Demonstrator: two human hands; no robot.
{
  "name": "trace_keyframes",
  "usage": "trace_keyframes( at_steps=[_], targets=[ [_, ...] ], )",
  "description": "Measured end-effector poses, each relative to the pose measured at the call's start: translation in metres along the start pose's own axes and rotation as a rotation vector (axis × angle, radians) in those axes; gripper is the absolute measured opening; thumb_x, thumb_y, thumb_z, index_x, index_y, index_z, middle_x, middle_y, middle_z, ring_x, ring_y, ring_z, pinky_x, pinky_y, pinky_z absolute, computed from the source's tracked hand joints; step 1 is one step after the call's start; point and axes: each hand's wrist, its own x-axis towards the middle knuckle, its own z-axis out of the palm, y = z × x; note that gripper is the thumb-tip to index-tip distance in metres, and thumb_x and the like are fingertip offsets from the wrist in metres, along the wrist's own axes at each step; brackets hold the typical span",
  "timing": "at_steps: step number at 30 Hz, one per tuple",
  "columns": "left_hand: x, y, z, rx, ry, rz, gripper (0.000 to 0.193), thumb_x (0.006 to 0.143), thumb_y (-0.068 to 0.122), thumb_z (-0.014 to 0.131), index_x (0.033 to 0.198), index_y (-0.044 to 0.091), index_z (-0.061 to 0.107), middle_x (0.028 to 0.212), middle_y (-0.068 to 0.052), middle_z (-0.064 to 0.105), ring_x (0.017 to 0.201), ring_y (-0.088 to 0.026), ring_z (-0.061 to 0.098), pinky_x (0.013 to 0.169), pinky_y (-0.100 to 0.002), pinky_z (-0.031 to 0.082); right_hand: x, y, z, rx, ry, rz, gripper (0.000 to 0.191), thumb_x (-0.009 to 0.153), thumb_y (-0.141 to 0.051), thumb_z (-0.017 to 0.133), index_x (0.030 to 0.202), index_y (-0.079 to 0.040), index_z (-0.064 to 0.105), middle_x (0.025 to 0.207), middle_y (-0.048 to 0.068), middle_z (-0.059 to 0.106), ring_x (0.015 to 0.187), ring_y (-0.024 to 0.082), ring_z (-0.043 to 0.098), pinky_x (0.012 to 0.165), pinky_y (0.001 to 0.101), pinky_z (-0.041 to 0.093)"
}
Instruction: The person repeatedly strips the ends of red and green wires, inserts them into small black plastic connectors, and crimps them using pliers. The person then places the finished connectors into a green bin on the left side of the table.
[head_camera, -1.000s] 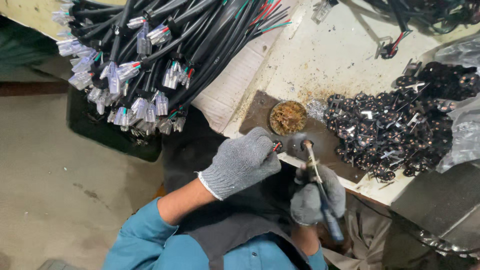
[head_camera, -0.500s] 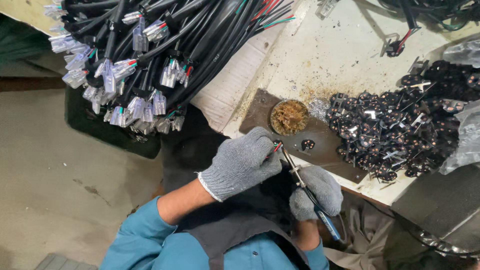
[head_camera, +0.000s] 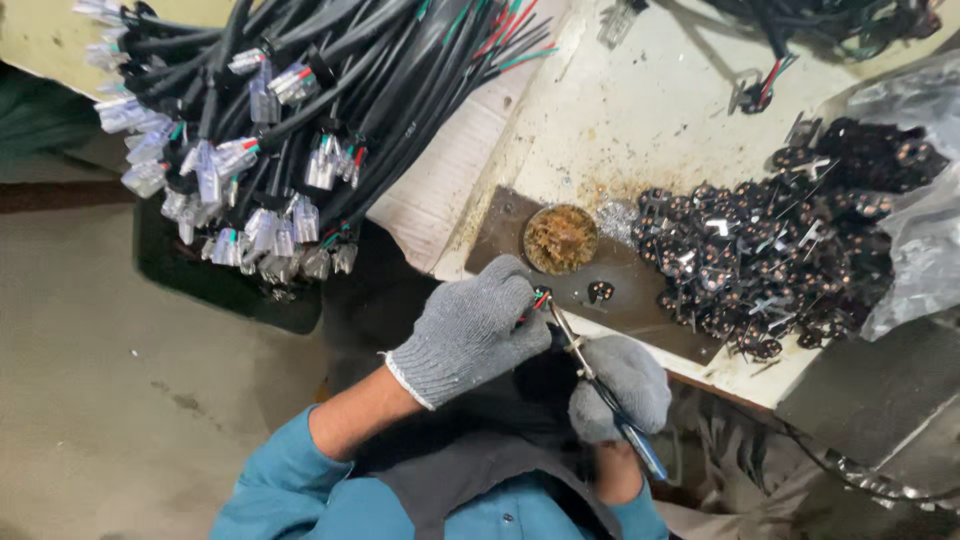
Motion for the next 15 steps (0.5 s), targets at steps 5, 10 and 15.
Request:
trace_keyframes(
  at_steps=[5,10,15],
  targets=[
    [0.004,-0.001,0.001,0.031,-0.043,-0.041,0.029,0.085,0.027,0.077,0.082,0.008,0.056,0.095,-0.014,0.059,0.066,-0.034,0.065,0.055,-0.045,0.049,0.001,0.001,0.004,-0.009,0.053,0.036,0.025,0.088,-0.024,0.062,0.091,-0.002,0.072,0.086,0.016,0.072,0.083,0.033,0.074,0.081,0.0389,0.059],
    [0.0,-0.001,0.004,0.005,0.043,-0.005,0.022,0.081,0.023,0.074,0.082,0.008,0.058,0.095,-0.014,0.06,0.065,-0.033,0.064,0.055,-0.043,0.051,-0.003,0.01,0.001,0.224,0.127,0.126,0.032,0.087,-0.027,0.064,0.097,0.003,0.072,0.089,0.014,0.072,0.085,0.03,0.074,0.085,0.0374,0.06],
    [-0.001,-0.005,0.003,-0.038,-0.002,-0.017,0.027,0.085,0.025,0.075,0.082,0.007,0.055,0.092,-0.015,0.057,0.067,-0.034,0.064,0.056,-0.045,0.05,-0.011,0.014,0.006,0.072,0.161,0.112,0.033,0.085,-0.026,0.062,0.094,0.004,0.073,0.088,0.016,0.073,0.088,0.032,0.074,0.083,0.0374,0.06]
  ],
)
